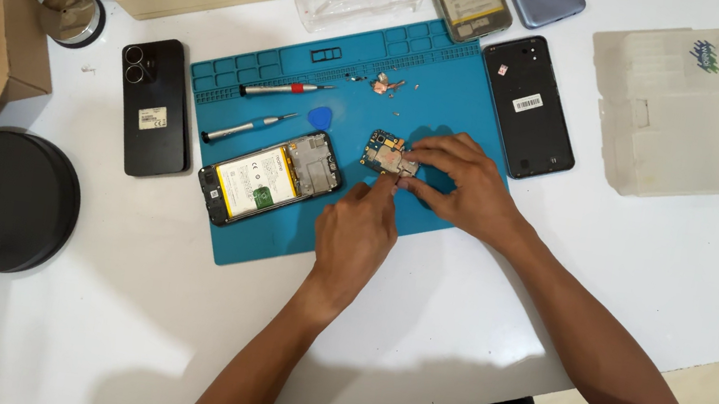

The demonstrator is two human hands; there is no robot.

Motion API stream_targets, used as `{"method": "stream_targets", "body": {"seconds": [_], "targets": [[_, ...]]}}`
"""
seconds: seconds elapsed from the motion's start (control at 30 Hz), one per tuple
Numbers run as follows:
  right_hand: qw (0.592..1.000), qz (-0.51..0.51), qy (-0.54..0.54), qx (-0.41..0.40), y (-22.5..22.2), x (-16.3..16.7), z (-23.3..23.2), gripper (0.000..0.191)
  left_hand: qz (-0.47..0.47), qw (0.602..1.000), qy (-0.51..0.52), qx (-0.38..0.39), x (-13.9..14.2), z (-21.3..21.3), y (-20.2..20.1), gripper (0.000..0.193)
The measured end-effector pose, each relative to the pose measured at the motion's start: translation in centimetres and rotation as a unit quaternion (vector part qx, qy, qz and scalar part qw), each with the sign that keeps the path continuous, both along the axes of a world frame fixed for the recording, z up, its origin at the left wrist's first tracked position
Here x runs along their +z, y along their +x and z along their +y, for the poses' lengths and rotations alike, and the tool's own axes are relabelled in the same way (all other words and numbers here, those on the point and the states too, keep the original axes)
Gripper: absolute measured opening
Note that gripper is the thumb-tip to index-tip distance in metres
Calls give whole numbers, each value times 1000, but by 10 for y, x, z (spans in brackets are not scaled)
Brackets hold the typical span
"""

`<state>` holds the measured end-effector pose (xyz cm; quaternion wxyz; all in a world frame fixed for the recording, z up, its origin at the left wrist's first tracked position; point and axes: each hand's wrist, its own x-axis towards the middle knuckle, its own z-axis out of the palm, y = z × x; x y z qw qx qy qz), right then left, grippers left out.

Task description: The person uses a small tool to scrape and clean a section of a smartphone motherboard. They repeatedly rub the tool over a specific area of the circuit board while holding it steady with their other hand.

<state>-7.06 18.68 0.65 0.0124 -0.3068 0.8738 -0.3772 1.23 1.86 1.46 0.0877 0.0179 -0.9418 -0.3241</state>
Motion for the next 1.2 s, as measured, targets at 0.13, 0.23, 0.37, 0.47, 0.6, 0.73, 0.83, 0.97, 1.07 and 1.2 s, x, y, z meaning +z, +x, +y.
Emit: {"method": "stream_targets", "body": {"seconds": [0.13, 0.23, 0.37, 0.47, 0.6, 0.73, 0.83, 0.97, 1.07, 1.2], "targets": [[1000, 14, -15, 2, 2, -1, 0, 36, 2, 1000, -20, 13, -3, 3, 2, 22], [1000, 21, -21, 1, 3, -2, -1, 35, 10, 999, -40, 22, -4, 6, 3, 23], [999, 30, -27, 4, 3, -5, -1, 35, 14, 998, -62, 20, -5, 9, 3, 28], [999, 34, -22, 4, 2, -6, -1, 35, 3, 997, -74, 18, -4, 10, 2, 28], [999, 29, -23, 3, 1, -8, -1, 34, 0, 998, -69, 15, -5, 9, 0, 26], [999, 29, -19, 8, -1, -10, 0, 33, 4, 998, -59, 15, -7, 8, -1, 28], [999, 25, -18, 13, -1, -10, 0, 33, 25, 997, -65, 19, -11, 8, 2, 30], [1000, 21, -18, 15, -2, -9, 1, 33, 53, 995, -78, 19, -16, 9, 3, 33], [1000, 23, -13, 15, -3, -8, 2, 33, 62, 994, -87, 20, -19, 12, 3, 33], [1000, 16, -3, 11, -3, -9, 1, 32, 70, 993, -96, 26, -22, 13, 3, 33]]}}
